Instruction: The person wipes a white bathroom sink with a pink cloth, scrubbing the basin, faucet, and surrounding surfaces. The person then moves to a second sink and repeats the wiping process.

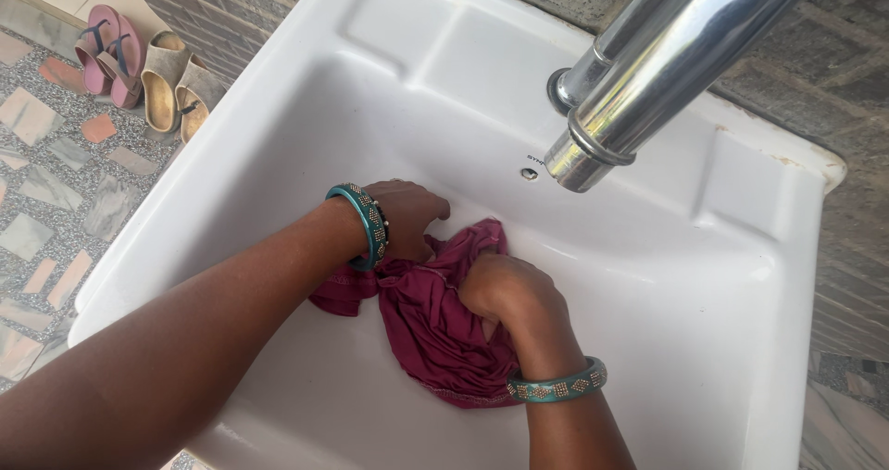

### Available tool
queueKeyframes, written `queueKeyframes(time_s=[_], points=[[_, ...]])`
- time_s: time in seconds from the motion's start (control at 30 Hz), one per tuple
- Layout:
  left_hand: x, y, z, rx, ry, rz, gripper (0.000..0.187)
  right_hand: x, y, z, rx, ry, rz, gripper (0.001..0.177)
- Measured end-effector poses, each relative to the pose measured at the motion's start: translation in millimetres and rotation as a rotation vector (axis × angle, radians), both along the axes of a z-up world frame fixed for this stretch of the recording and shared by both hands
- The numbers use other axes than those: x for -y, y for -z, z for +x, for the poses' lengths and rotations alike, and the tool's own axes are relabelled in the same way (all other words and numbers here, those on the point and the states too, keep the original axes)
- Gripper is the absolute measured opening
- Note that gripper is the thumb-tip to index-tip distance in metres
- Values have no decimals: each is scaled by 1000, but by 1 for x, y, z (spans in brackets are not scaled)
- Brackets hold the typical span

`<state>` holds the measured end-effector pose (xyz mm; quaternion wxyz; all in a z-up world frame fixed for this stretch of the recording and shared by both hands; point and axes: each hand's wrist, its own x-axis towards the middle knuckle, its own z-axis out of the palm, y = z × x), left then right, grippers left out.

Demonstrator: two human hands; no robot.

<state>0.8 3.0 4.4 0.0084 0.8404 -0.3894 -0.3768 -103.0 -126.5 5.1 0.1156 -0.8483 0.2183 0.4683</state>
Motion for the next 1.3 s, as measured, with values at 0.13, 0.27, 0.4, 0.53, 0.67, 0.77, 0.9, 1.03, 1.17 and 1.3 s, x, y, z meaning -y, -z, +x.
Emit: queueKeyframes(time_s=[0.13, 0.27, 0.4, 0.53, 0.67, 0.77, 0.9, 1.03, 1.17, 1.3], points=[[-7, -16, 5, 0, -54, 86, 68, -5, -15, -1, -174, -55, 80, 35], [-8, -27, 9, -106, -12, 285, 68, -22, -17, -7, -236, -274, 170, 32], [-3, -23, 8, -65, 37, 363, 48, -34, -9, -12, -43, -360, 188, 30], [-6, -17, 9, 24, -2, 299, 27, -33, 17, -6, 189, -156, 93, 47], [-9, -15, 10, 77, -54, 219, 16, -5, 19, 2, 170, 56, 7, 61], [-7, -17, 10, 86, -73, 203, 15, 4, 2, -2, -76, 97, 76, 50], [-6, -20, 9, 89, -87, 159, 14, -14, -11, -10, -225, -89, 83, 43], [-5, -18, 8, 152, -51, 119, 10, -39, -6, -19, -143, -389, 173, 39], [-7, -11, 12, 214, -177, 113, 12, -57, 10, -21, 177, -291, 171, 32], [-10, -6, 19, 309, -321, 28, 14, -49, 33, -7, 303, -134, 120, 34]])
